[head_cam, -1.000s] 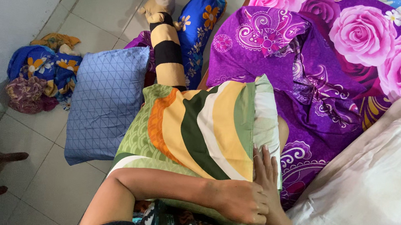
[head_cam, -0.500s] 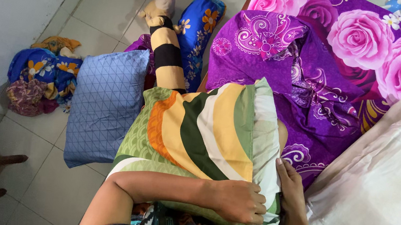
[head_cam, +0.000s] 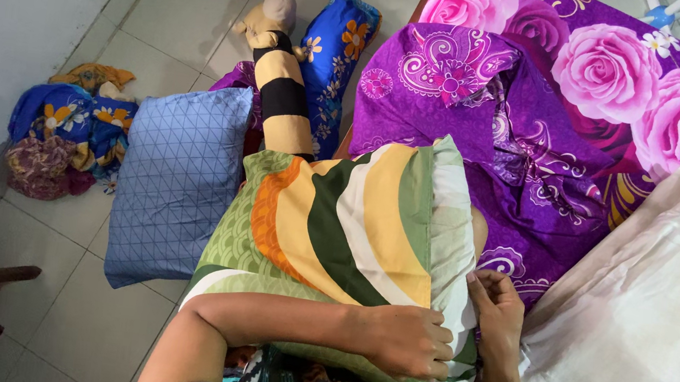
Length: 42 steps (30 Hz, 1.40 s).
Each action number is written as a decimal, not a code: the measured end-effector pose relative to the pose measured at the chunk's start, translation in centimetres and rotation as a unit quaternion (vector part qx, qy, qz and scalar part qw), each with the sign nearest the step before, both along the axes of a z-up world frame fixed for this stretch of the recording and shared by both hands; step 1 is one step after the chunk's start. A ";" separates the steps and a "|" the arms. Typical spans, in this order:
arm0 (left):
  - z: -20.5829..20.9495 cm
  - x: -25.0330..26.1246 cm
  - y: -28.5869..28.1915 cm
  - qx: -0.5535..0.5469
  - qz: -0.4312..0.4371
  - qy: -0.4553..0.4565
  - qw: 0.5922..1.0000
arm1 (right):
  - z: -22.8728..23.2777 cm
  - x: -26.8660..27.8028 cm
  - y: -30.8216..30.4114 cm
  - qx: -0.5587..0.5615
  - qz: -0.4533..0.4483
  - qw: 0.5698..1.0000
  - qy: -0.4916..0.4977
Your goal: The person inserts a pillow into a green and yellow patterned pillowcase, then into a blue geometric pillowcase, and finally into a purple paisley pillowcase. The person smooths and adjusts each pillowcase after insertion.
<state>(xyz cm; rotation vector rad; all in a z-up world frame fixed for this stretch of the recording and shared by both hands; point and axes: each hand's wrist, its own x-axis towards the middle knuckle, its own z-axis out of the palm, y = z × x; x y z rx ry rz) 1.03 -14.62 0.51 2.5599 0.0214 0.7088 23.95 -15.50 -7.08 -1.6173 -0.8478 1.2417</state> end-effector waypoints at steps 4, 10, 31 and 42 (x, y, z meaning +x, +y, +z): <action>-0.9 0.2 0.3 0.035 0.021 0.026 0.999 | 1.7 -0.8 -0.7 -0.003 0.061 0.983 -0.175; -2.3 0.8 0.8 0.072 0.049 0.023 0.996 | 4.2 -2.7 -1.7 0.232 0.205 0.860 -0.406; 5.1 0.1 4.0 0.080 0.077 -0.226 0.968 | 12.5 -8.8 2.9 0.309 0.177 0.873 -0.332; 2.2 0.0 6.2 -0.016 0.084 -0.072 0.994 | 12.1 -1.0 4.3 0.143 0.271 0.931 -0.196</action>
